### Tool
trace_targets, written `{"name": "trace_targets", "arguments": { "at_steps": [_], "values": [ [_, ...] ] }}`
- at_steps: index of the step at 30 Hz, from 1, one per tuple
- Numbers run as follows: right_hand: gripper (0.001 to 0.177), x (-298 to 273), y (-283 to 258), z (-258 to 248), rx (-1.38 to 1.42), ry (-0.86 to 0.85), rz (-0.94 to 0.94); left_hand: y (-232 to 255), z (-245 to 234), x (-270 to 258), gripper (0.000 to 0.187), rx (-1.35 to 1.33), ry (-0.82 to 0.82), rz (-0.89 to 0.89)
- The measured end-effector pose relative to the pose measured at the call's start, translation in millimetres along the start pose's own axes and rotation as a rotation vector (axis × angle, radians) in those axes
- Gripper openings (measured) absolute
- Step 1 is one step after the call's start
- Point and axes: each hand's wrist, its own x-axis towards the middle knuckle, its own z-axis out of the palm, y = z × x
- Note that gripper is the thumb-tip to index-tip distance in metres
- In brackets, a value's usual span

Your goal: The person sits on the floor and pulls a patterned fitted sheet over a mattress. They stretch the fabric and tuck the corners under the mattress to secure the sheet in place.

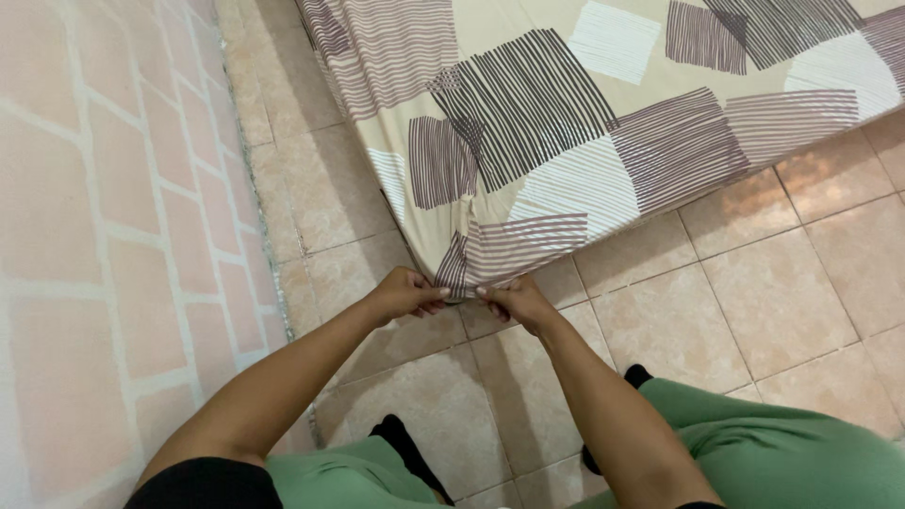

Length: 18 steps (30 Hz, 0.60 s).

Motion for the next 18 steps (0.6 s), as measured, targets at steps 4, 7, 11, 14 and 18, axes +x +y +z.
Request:
{"name": "trace_targets", "arguments": {
  "at_steps": [4, 7, 11, 14, 18],
  "values": [
    [0.026, -3, -11, -1, -0.082, -0.028, 0.152, 18, 11, -15, 0.053, -0.042, -0.035, -0.113],
    [0.025, -3, -11, 0, -0.039, -0.043, 0.114, 22, 27, -19, 0.057, -0.081, 0.024, -0.165],
    [0.024, 3, -6, -2, -0.058, -0.038, 0.116, 26, 30, -20, 0.054, -0.117, 0.043, -0.220],
    [0.027, 7, -2, -2, -0.095, -0.065, 0.182, 24, 26, -20, 0.053, 0.012, 0.030, -0.185],
    [0.034, 12, 7, 8, -0.205, -0.028, 0.276, 13, 15, -6, 0.049, 0.327, 0.041, -0.070]
  ]
}}
